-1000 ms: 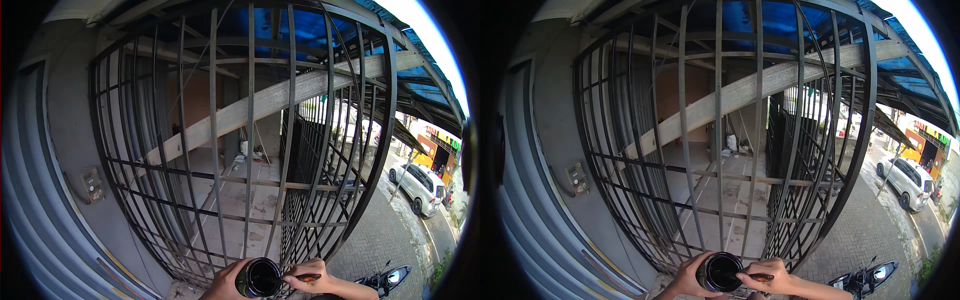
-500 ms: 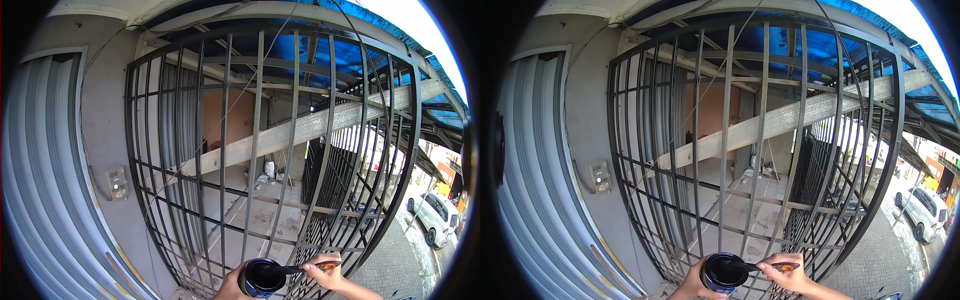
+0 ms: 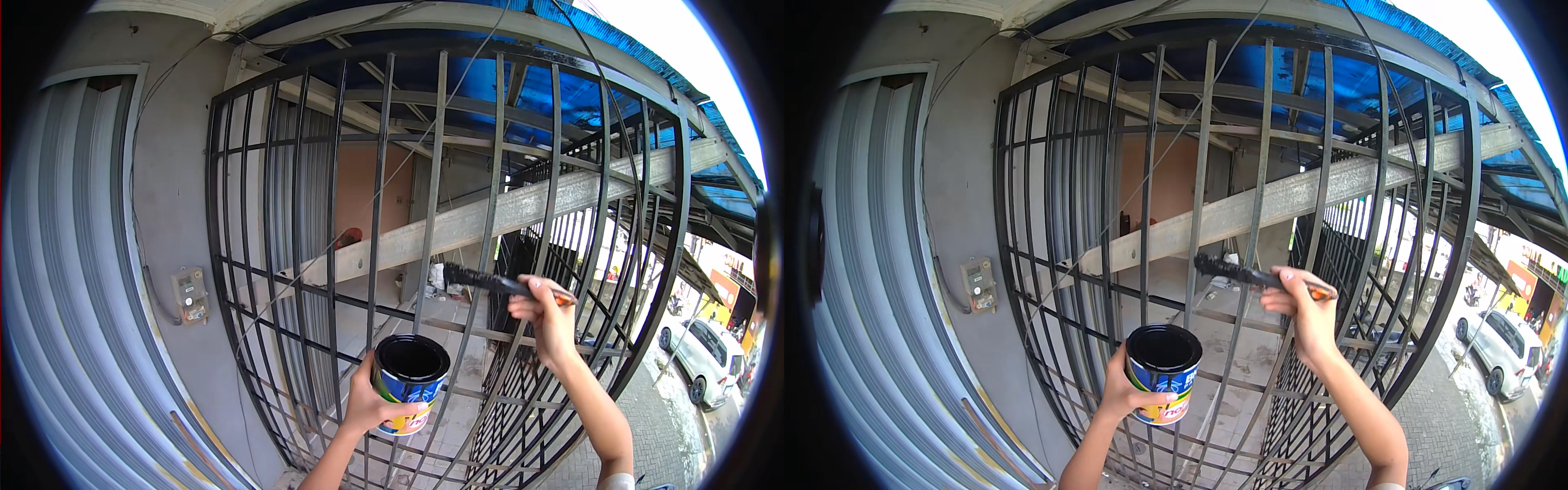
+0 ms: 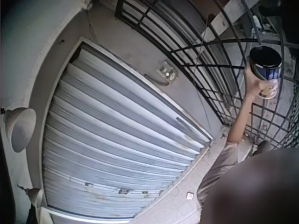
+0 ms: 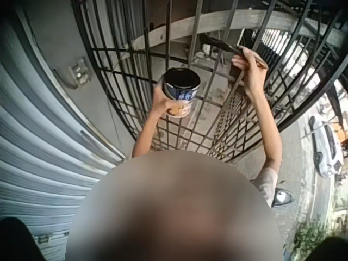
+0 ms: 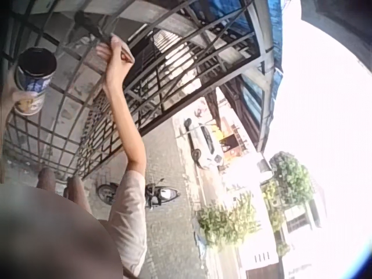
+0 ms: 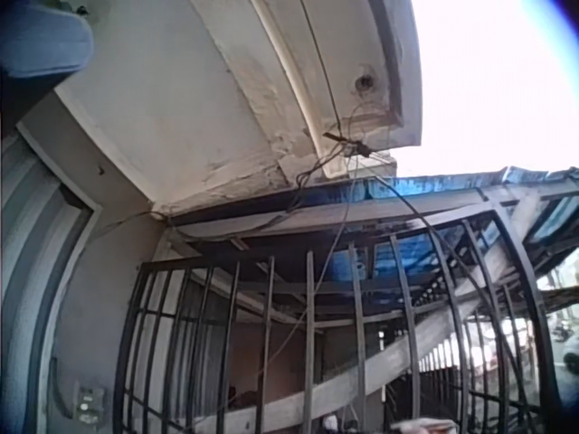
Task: The person paints a metal security gate with black paint using a paint brush.
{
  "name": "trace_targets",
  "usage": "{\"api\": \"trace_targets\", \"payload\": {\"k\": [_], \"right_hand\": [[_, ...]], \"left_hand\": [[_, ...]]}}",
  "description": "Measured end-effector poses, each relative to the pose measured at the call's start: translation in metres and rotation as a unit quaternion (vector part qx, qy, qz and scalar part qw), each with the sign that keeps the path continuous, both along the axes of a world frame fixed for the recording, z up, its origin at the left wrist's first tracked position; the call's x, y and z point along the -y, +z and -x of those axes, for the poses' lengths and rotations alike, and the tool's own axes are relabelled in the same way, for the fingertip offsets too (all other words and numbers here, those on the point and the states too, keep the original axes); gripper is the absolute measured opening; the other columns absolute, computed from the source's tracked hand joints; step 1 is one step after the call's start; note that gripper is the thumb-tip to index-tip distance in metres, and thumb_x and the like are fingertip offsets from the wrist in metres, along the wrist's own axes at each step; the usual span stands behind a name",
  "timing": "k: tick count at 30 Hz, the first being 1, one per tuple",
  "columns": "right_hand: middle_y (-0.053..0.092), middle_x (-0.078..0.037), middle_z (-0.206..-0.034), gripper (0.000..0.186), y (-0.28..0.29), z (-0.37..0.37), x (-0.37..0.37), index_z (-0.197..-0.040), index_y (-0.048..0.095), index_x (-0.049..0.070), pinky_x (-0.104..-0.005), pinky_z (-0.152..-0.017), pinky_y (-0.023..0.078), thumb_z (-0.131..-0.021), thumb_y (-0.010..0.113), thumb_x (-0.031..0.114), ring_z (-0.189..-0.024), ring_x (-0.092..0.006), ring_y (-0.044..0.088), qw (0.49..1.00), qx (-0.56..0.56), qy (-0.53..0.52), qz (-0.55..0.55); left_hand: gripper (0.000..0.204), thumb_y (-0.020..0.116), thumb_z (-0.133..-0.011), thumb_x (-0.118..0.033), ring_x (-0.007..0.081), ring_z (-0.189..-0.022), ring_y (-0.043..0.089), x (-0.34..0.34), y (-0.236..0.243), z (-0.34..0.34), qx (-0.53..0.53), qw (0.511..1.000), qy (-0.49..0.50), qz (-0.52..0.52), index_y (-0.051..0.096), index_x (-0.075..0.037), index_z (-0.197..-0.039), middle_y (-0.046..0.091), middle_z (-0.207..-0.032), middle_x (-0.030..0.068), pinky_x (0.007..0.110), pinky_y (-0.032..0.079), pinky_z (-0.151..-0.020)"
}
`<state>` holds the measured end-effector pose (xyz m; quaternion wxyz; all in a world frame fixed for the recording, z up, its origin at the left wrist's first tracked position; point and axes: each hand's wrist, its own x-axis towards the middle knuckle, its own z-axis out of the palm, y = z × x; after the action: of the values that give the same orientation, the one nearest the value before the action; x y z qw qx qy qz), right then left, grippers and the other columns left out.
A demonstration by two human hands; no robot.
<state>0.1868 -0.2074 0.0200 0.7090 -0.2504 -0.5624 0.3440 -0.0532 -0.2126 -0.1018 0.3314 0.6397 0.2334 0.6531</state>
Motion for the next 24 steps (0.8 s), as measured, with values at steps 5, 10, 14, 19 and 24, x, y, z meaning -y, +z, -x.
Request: {"api": "trace_targets", "payload": {"k": [5,10,14,19,24], "right_hand": [[0.065,-0.014,-0.081,0.027,0.078,-0.005,-0.062,-0.1,0.063,-0.004,-0.023,-0.064,0.053,-0.084,0.061,0.018,-0.071,-0.0163,0.065,0.985,0.048,-0.092,-0.136],[0.067,-0.007,-0.075,0.019,0.165,0.001,-0.106,-0.091,0.068,0.0,-0.0217,-0.063,0.049,-0.081,0.065,0.016,-0.07,-0.0094,0.062,0.868,0.181,-0.282,-0.368],[0.066,-0.012,-0.076,0.016,0.217,0.025,-0.125,-0.087,0.069,0.006,-0.0239,-0.062,0.047,-0.075,0.066,0.016,-0.065,-0.0171,0.064,0.775,0.221,-0.372,-0.461],[0.065,-0.012,-0.079,0.019,0.25,0.037,-0.143,-0.088,0.069,0.011,-0.0299,-0.066,0.048,-0.076,0.065,0.024,-0.07,-0.027,0.063,0.723,0.241,-0.447,-0.469],[0.065,-0.011,-0.079,0.02,0.268,0.051,-0.15,-0.09,0.07,0.015,-0.0327,-0.068,0.049,-0.075,0.065,0.028,-0.074,-0.0285,0.063,0.723,0.244,-0.463,-0.451]], "left_hand": [[0.077,0.083,-0.047,-0.019,0.0208,-0.093,0.06,-0.03,0.046,0.006,0.012,0.999,-0.033,-0.033,0.047,0.002,-0.111,0.059,-0.102,0.0134,0.032,0.047,-0.084],[0.075,0.082,-0.046,-0.018,0.0208,-0.09,0.061,-0.056,0.081,0.009,0.028,0.996,-0.063,-0.054,0.049,0.001,-0.11,0.061,-0.1,0.0136,0.031,0.048,-0.083],[0.075,0.082,-0.046,-0.021,0.0205,-0.089,0.061,-0.07,0.106,0.017,0.001,0.996,-0.044,-0.078,0.05,0.001,-0.11,0.061,-0.1,0.0127,0.031,0.048,-0.083],[0.084,0.081,-0.044,-0.02,0.0218,-0.105,0.053,-0.101,0.145,0.019,-0.009,0.991,-0.096,-0.087,0.048,0.002,-0.117,0.051,-0.118,0.0144,0.031,0.039,-0.095],[0.08,0.08,-0.046,-0.017,0.0232,-0.11,0.05,-0.124,0.182,0.019,-0.045,0.987,-0.133,-0.078,0.049,0.003,-0.117,0.043,-0.126,0.0134,0.032,0.038,-0.096]]}}
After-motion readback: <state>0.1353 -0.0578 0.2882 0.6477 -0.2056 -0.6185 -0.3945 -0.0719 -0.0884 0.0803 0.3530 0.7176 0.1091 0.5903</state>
